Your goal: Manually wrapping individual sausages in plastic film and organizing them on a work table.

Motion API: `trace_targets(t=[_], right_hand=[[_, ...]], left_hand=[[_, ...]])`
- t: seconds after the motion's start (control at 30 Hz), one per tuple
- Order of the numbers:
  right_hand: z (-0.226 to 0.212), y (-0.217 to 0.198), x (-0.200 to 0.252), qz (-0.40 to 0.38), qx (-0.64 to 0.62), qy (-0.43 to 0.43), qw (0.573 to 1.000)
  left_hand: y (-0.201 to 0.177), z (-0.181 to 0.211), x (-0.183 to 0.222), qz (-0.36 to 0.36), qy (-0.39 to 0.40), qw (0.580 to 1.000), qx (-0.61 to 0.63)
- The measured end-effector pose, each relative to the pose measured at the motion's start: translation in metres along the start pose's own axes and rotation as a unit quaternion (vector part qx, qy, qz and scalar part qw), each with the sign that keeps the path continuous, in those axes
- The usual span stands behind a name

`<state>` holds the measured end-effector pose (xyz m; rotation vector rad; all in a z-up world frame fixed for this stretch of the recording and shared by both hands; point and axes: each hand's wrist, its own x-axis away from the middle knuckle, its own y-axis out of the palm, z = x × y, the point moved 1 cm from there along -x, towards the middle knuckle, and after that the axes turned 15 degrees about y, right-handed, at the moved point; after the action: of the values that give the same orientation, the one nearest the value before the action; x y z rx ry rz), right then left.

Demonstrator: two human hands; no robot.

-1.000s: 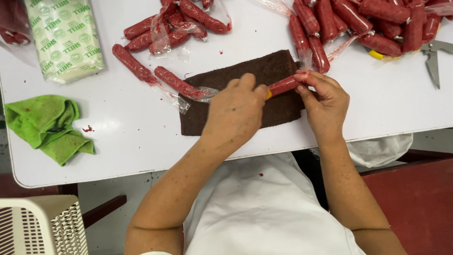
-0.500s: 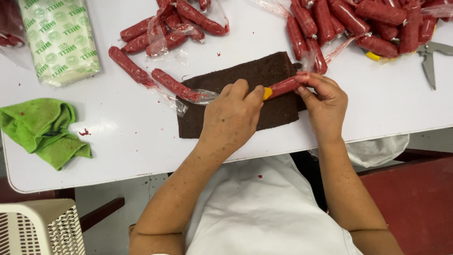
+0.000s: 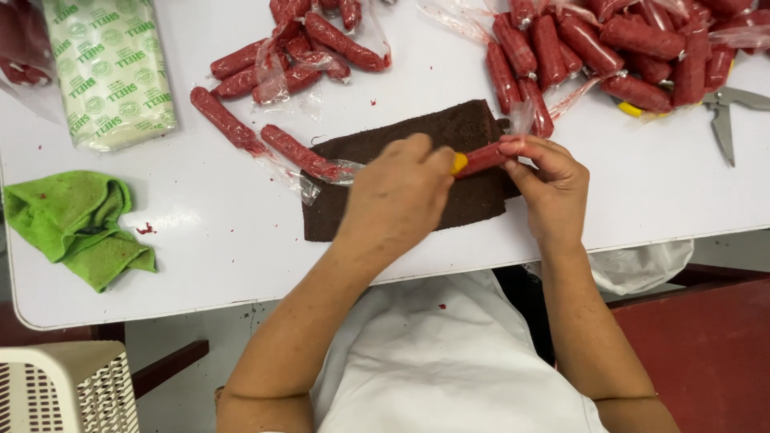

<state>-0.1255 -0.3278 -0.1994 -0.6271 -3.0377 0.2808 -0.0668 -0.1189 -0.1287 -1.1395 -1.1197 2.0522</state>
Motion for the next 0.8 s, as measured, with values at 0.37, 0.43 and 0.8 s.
trace_targets(t=[0.37,0.43,0.8], right_hand=[[-0.038,0.01,-0.008,-0.306,0.013,-0.091,0.948],[-0.044,0.013,-0.013,-0.335,0.045,-0.106,0.935],[-0.012,0.057,0.032,-0.07,-0.059,-0.024,0.995]], left_hand=[[0.0,-0.014,0.011,0.049,0.106,0.957,0.264],[0.006,-0.017,0.009,0.025,0.13,0.96,0.249],[0.047,0.028,0.08,0.225,-0.008,0.957,0.181]])
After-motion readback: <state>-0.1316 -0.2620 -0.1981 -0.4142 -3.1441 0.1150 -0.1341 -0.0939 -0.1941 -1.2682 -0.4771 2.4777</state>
